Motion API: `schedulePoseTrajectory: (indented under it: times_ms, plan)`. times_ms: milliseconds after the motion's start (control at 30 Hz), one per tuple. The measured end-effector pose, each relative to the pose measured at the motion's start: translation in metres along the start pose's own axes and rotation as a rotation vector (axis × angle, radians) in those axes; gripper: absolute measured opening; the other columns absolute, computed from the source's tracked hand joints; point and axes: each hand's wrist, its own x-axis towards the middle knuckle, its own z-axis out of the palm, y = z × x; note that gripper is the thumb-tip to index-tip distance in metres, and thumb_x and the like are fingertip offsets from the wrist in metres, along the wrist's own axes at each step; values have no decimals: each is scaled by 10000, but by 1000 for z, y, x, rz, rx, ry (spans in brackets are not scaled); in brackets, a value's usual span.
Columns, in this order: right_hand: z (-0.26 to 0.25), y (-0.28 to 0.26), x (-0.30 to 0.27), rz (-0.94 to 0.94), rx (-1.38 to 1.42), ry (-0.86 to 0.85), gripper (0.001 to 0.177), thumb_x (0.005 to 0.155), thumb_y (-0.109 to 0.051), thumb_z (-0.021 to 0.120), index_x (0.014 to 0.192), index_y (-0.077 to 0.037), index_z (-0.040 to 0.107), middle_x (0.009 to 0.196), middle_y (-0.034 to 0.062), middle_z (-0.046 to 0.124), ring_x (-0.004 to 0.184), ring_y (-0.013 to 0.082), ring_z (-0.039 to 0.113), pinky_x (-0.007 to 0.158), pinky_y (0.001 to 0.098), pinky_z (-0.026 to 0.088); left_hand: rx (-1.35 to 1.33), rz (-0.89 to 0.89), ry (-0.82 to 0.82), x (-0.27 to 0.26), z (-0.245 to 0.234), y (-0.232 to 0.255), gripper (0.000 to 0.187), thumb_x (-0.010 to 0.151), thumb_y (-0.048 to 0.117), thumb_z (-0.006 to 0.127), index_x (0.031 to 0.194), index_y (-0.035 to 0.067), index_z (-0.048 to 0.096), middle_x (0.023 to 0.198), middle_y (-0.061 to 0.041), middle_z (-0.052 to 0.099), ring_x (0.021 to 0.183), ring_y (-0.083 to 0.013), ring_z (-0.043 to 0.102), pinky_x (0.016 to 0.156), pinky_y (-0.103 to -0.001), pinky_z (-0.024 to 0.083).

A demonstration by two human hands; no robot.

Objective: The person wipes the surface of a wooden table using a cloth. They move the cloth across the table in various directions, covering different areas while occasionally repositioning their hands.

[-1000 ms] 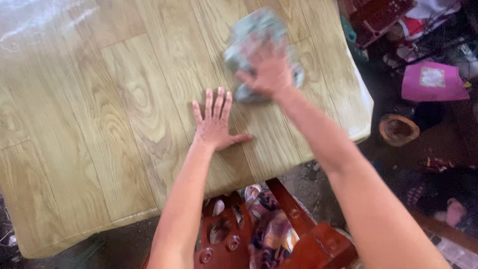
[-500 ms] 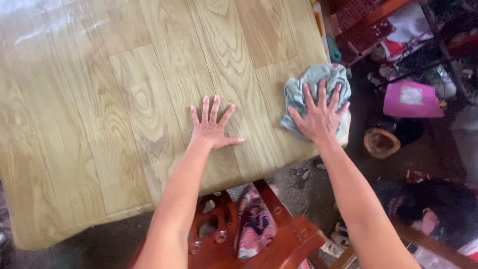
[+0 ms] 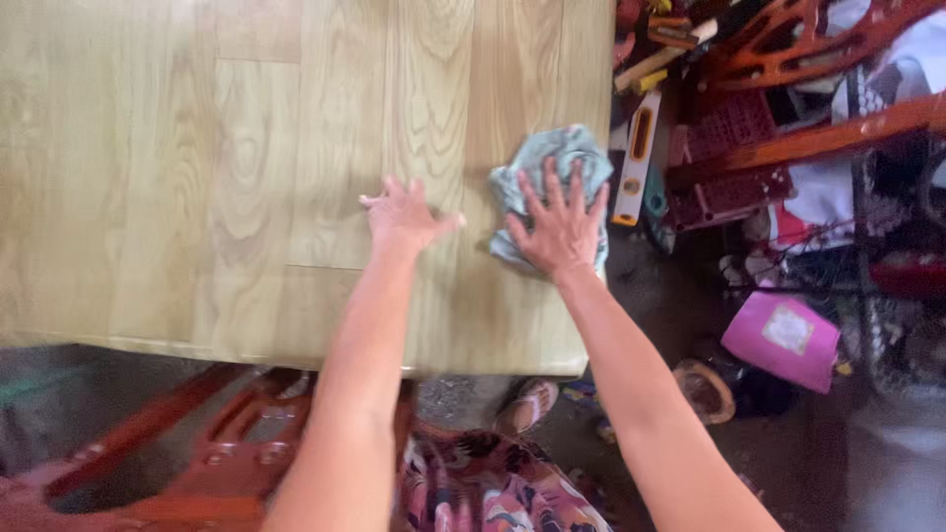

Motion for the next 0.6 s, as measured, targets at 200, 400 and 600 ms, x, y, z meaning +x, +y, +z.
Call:
schedulePoseTrajectory:
  times_ms: [200,400,600]
  plan:
    - [2,11,60,-99,119,15,811,922,-680,542,1597,-255,393,1681,151,267,1525,472,172,1136,759,160,-142,-396,593,10,54,44,981,851,828,597,1354,-14,539,1391,-327,438,1450,-598,213,1177,-624,198]
    - [10,16,126,-157,163,54,790,945,-652,600,1612,-263,435,1693,139,280,1544,466,179,1161,760,182,-176,-141,607,43,40,10,828,844,774,633,1265,63,574,1528,-195,414,1562,-461,185,1257,-688,80]
    - [22,32,227,-168,156,70,846,883,-651,597,1601,-242,421,1654,181,282,1479,496,187,1089,765,195,-206,-285,872,78,30,31,800,908,640,641,1517,156,452,1624,-234,288,1541,-475,118,1192,-728,56]
